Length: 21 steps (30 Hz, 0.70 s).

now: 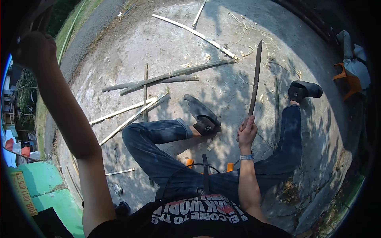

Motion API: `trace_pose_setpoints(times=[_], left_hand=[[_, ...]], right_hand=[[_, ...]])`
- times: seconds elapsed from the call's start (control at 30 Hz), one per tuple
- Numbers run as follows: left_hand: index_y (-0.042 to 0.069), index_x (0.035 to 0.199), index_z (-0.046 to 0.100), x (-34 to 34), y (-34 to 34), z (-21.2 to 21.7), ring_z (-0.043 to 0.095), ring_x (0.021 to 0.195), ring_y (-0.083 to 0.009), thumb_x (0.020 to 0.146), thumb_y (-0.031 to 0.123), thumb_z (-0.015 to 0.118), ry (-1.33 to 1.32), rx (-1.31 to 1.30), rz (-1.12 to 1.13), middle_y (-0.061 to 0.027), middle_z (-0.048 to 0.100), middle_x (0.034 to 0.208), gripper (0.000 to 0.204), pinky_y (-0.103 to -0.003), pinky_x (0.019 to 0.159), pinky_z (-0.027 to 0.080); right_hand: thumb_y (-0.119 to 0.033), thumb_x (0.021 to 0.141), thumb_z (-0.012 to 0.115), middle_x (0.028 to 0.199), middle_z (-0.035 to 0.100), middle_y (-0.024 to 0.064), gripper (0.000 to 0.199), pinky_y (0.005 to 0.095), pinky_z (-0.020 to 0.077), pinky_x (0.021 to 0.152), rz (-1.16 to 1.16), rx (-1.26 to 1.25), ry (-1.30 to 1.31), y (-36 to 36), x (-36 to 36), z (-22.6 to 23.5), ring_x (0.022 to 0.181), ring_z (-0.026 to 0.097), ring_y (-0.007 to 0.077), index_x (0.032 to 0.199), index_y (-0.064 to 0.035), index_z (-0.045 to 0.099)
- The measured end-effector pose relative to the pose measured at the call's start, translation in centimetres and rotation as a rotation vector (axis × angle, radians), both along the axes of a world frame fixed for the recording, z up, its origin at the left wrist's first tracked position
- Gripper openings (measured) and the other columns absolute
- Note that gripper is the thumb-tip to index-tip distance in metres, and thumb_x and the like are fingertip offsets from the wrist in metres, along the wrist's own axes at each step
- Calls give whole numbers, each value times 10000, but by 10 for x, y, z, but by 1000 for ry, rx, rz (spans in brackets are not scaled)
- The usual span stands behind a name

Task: The person shaves a long strip of bamboo using a large knife, pulling the blade along the surface of the strip to thin it while holding the bamboo steady by hand.

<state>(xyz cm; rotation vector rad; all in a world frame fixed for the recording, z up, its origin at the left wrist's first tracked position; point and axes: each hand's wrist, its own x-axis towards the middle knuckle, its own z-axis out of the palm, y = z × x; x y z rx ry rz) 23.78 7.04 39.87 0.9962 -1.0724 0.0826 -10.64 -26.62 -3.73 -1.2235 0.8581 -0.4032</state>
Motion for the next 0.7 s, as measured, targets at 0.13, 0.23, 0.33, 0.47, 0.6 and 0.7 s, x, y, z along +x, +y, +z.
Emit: trace_pose_setpoints(times=[0.13, 0.23, 0.33, 0.47, 0.6, 0.7], left_hand=[[-3, 1143, 505, -65, -96, -167, 689, 1068, -427, 1039, 117, 546, 452, -129, 571, -310, 662, 1138, 163, -514, 899, 630], [24, 1124, 526, -119, -117, -284, 677, 1132, -335, 1041, 162, 569, 792, -119, 599, -209, 676, 1141, 167, -455, 908, 625], [4, 1193, 484, -175, -132, -392, 655, 1160, -317, 1059, 199, 533, 1210, -170, 550, -183, 640, 1181, 242, -473, 959, 598], [-42, 1267, 380, -227, -117, -477, 601, 1219, -372, 1084, 225, 465, 1503, -246, 701, -231, 573, 1272, 334, -492, 1026, 552], [-40, 1410, 383, -272, -80, -466, 578, 1275, -299, 1052, 324, 538, 2113, 46, 158, -225, 558, 1374, 534, -403, 1052, 516], [-8, 1411, 427, -270, -86, -379, 539, 1313, -302, 1001, 396, 607, 1623, 765, 69, -220, 544, 1391, 604, -421, 1033, 512]], right_hand=[[-665, 1017, 390, 540, 401, -15, 630, 261, 295, 355, -109, 135, 8, 25, -32, -11, 399, 384, 88, 749, -97, 439], [-602, 1048, 388, 539, 363, -12, 593, 251, 300, 361, -159, 201, -2, 34, -43, -8, 412, 390, 88, 709, -115, 389], [-677, 1008, 395, 551, 397, -12, 607, 254, 257, 330, -179, 265, 102, 27, -51, -12, 399, 388, 94, 774, -117, 419], [-683, 1007, 384, 562, 398, -16, 599, 250, 246, 322, -148, 238, 108, 21, -39, -9, 402, 398, 93, 810, -119, 421], [-667, 1018, 372, 565, 402, -15, 595, 249, 253, 325, -125, 238, 114, 24, -42, -11, 403, 405, 95, 800, -115, 417], [-629, 1033, 381, 563, 401, -3, 582, 252, 270, 333, -115, 161, 116, 30, -38, -7, 403, 404, 97, 772, -110, 410]])
